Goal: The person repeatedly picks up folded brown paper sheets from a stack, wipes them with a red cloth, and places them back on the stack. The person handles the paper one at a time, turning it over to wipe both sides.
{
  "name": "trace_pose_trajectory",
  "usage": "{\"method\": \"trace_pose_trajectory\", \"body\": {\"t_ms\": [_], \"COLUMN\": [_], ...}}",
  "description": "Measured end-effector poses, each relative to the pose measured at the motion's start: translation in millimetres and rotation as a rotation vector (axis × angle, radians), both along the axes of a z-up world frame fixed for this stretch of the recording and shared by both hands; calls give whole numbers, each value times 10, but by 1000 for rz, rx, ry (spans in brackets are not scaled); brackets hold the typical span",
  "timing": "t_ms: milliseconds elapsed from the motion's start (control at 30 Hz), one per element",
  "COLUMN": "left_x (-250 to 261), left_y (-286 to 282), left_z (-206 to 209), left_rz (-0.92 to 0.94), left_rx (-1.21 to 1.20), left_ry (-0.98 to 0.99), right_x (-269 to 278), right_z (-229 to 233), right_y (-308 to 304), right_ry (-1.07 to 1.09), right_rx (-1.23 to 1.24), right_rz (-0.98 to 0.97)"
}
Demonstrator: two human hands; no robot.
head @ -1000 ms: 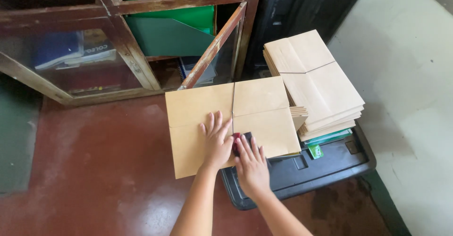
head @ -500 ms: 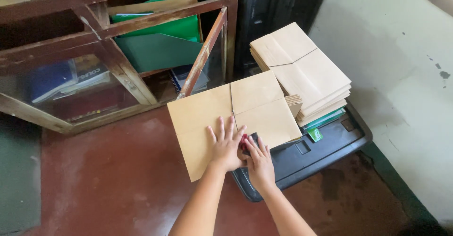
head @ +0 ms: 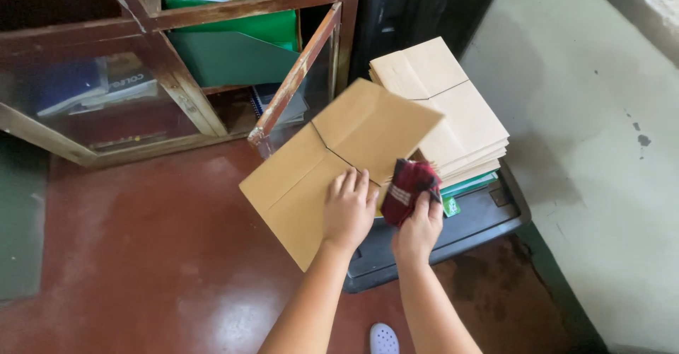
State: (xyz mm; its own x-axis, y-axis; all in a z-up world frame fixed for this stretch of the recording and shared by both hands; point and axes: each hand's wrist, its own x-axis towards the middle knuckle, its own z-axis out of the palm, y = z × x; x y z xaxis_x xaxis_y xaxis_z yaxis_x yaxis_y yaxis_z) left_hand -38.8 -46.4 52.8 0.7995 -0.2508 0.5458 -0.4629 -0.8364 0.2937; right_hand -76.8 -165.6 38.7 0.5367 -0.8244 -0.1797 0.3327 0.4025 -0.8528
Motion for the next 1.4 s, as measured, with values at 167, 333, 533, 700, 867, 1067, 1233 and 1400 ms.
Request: {"method": "trace_pose_trajectory", "body": {"t_ms": [167, 333, 533, 700, 867, 1067, 1233, 1400], "left_x": [-87, -127, -320, -443, -357, -578, -730, -518], "left_y": [-301, -576, -658, -638, -395, 175, 486, 668], "left_z": [196, 186, 725, 1191, 855, 303, 327, -211], "left_rz": [69, 62, -274, -261, 16, 279, 97, 184], "left_rx": [-66, -92, -560, -605, -522, -188, -288, -104], "left_ry": [-126, -235, -70, -361, -560, -507, -113, 297], "right_x": [262, 474, 300, 395, 260, -41, -468, -660], "right_z": [482, 219, 887, 1352, 1108, 304, 380, 342], "right_y": [-196, -399, -714, -603, -404, 42, 559, 570], "right_ry": [32, 174, 368, 53, -52, 259, 237, 244], "right_rx": [73, 54, -316, -1112, -1477, -1876, -1898, -1719], "right_rz": [280, 600, 435, 326, 500, 476, 557, 1043]}}
